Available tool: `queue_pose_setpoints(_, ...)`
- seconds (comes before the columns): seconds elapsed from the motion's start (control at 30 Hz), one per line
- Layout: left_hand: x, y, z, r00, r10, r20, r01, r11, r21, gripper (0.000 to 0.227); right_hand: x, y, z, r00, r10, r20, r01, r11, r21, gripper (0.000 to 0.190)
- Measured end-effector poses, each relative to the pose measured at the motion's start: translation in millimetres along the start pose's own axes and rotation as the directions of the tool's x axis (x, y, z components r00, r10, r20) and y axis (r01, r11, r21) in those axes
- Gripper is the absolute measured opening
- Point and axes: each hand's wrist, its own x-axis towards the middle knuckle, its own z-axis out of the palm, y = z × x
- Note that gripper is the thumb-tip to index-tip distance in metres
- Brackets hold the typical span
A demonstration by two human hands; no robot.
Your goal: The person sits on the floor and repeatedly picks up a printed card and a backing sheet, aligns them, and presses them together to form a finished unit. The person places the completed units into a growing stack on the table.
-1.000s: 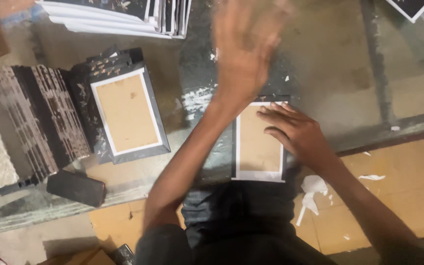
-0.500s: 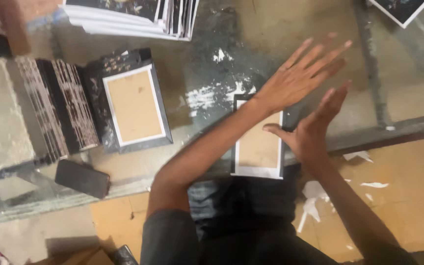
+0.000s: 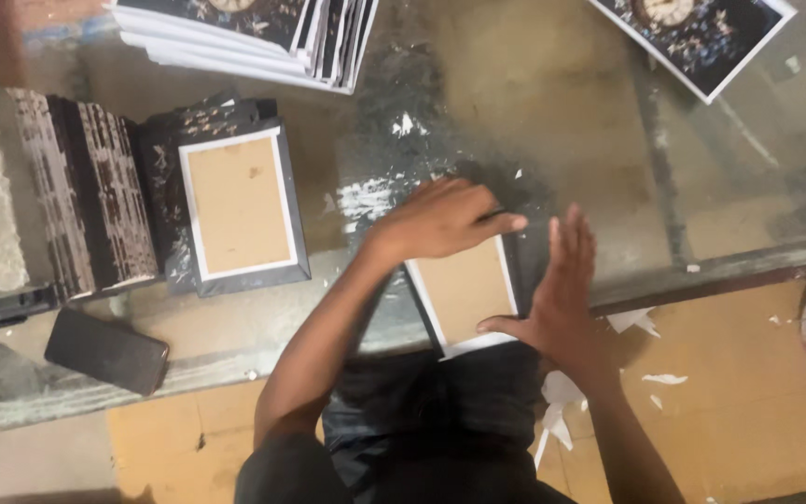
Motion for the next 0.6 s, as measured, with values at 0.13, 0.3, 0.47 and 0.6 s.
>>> queue_pose_setpoints(0.13,-45,20,-35,0.955,-0.22,-0.198,0.097,0.865,-0.492,0.025,-5,3,-14,0.913,0.265,-0.31,-0.129,0.909,0.397,0.123)
queue_pose_setpoints(0.3,-66,19,-29,0.984,-0.032,0.175,0.126,0.82,-0.558,0.027,17,23,-22,0.84,0.532,-0.109,-0.167,0.444,0.88,0.089)
queue_pose_setpoints(0.47,-59,22,7,0.983,-0.167,-0.071,0.018,0.479,-0.877,0.037,36,-15,-27,0.883,0.457,0.107,-0.376,0.553,0.743,0.082)
queue_pose_setpoints(0.6,-54,20,20,0.939,-0.332,-0.083,0.031,0.324,-0.946,0.042,47,-17,-19,0.861,0.502,0.084,-0.319,0.404,0.857,0.041)
